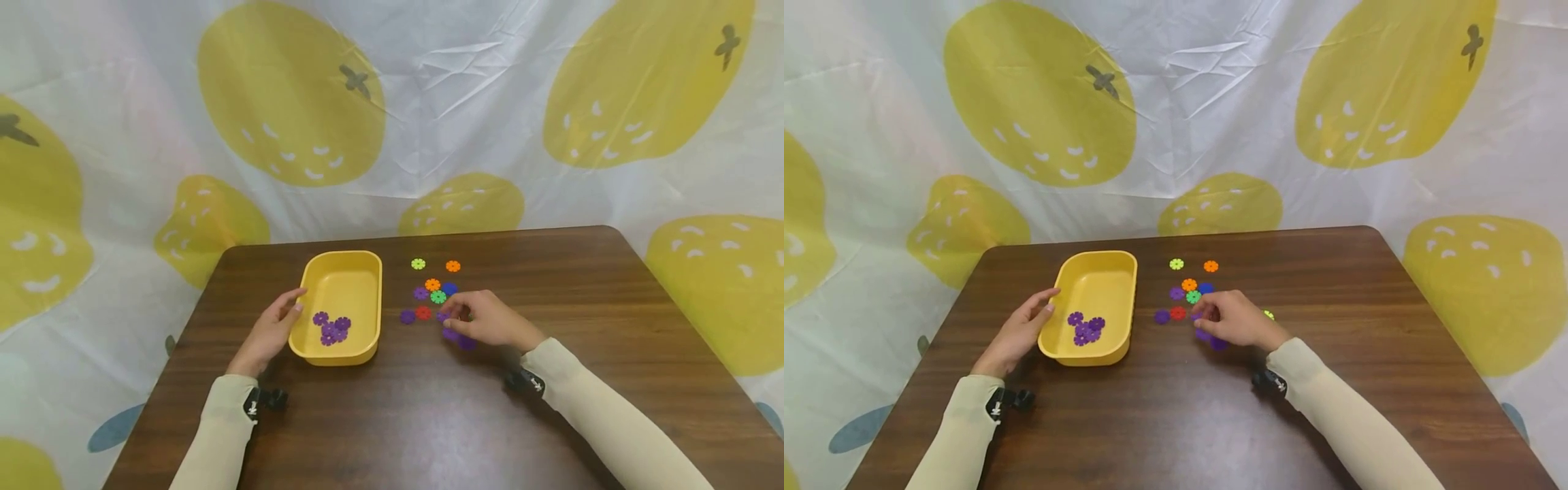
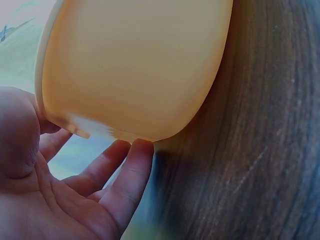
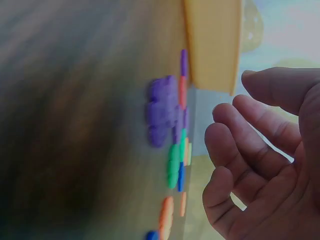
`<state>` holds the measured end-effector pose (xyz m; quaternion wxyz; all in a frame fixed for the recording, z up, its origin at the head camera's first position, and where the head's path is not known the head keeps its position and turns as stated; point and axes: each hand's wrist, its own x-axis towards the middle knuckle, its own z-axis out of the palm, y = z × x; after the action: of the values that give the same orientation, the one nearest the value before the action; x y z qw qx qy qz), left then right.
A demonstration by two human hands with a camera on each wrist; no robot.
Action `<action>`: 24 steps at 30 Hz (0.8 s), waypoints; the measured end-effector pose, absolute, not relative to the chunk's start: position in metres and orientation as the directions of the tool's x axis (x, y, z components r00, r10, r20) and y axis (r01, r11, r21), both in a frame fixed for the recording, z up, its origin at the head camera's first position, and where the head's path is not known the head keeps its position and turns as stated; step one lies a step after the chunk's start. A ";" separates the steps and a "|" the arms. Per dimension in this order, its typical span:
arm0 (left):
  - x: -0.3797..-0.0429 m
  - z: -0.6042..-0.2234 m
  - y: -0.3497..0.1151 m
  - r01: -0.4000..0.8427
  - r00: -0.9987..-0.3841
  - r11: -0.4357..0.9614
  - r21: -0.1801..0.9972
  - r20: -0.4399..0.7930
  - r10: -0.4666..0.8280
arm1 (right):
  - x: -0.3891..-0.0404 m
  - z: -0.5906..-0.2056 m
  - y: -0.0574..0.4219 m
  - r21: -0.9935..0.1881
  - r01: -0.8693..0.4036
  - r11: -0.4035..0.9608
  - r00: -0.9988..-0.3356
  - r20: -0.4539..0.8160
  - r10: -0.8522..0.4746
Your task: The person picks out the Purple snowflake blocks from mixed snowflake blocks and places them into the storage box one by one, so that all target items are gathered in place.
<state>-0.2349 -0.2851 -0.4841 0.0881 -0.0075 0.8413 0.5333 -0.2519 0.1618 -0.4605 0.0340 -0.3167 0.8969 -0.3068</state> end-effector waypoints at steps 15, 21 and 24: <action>-0.235 -0.481 -0.290 -0.097 -0.984 0.456 0.885 -0.154 0.089 | -0.240 -0.470 0.182 -0.529 -0.561 0.637 -0.782 0.087 -0.617; -0.235 -0.481 -0.289 -0.105 -0.983 0.464 0.880 -0.162 0.085 | -0.240 -0.470 0.181 -0.519 -0.551 0.653 -0.782 0.048 -0.622; -0.235 -0.481 -0.288 -0.102 -0.983 0.463 0.881 -0.159 0.086 | -0.241 -0.470 0.178 -0.510 -0.552 0.660 -0.783 0.044 -0.621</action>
<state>-0.2346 -0.2884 -0.4814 0.0907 -0.0049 0.8504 0.5183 -0.2405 0.1782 -0.4700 0.0672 -0.3227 0.9085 -0.2567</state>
